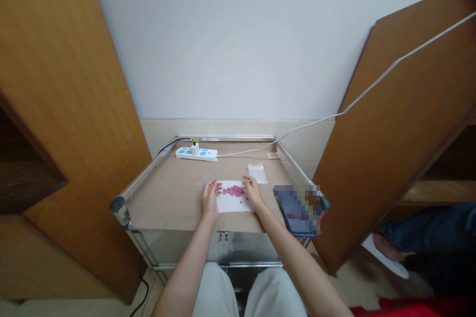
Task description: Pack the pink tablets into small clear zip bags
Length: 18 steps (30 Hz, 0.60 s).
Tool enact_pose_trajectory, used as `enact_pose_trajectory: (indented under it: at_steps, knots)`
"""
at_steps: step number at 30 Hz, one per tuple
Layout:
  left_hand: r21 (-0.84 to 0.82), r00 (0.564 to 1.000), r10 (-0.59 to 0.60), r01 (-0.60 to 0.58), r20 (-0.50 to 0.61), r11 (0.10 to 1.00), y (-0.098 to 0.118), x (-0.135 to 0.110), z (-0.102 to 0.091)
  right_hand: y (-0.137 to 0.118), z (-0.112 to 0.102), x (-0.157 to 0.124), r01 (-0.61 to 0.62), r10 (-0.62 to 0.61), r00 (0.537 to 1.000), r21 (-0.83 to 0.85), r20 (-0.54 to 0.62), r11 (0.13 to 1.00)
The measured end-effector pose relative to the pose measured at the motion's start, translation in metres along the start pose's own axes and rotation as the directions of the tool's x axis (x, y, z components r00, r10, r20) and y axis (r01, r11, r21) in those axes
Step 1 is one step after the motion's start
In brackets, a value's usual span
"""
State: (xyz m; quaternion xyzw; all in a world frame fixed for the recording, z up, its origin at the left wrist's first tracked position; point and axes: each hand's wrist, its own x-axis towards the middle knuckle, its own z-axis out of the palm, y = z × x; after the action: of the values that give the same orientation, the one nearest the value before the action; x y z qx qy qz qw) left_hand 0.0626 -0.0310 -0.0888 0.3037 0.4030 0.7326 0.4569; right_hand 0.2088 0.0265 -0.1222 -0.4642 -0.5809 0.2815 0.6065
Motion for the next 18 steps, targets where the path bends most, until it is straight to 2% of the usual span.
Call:
enact_pose_trajectory:
  at_steps: [3,6,9,13,16,18]
  knots:
    - [0.047,0.988,0.045,-0.038,-0.150,0.998,-0.002,0.003,-0.002,-0.002,0.000,-0.001,-0.091,0.090,0.996,-0.040,-0.023,0.995]
    - [0.017,0.968,0.057,-0.055,-0.244,0.998,-0.002,0.004,-0.003,-0.002,-0.001,-0.002,-0.058,0.058,0.998,-0.061,0.010,0.996]
    - [-0.005,0.953,0.085,-0.090,-0.290,0.996,-0.002,0.005,-0.003,-0.004,-0.003,-0.004,0.000,0.002,0.999,-0.083,0.034,0.997]
    - [0.034,0.913,0.193,-0.194,-0.359,0.980,-0.006,0.008,-0.006,-0.010,-0.004,-0.007,0.048,-0.043,0.998,-0.098,0.053,0.994]
    - [0.102,0.888,0.225,-0.201,-0.401,0.974,-0.007,0.012,-0.011,-0.015,-0.005,-0.010,0.051,-0.045,0.997,-0.104,0.056,0.993]
    - [0.196,0.888,0.263,-0.201,-0.376,0.960,-0.005,0.017,-0.014,-0.018,-0.006,-0.011,0.051,-0.045,0.997,-0.111,0.057,0.992]
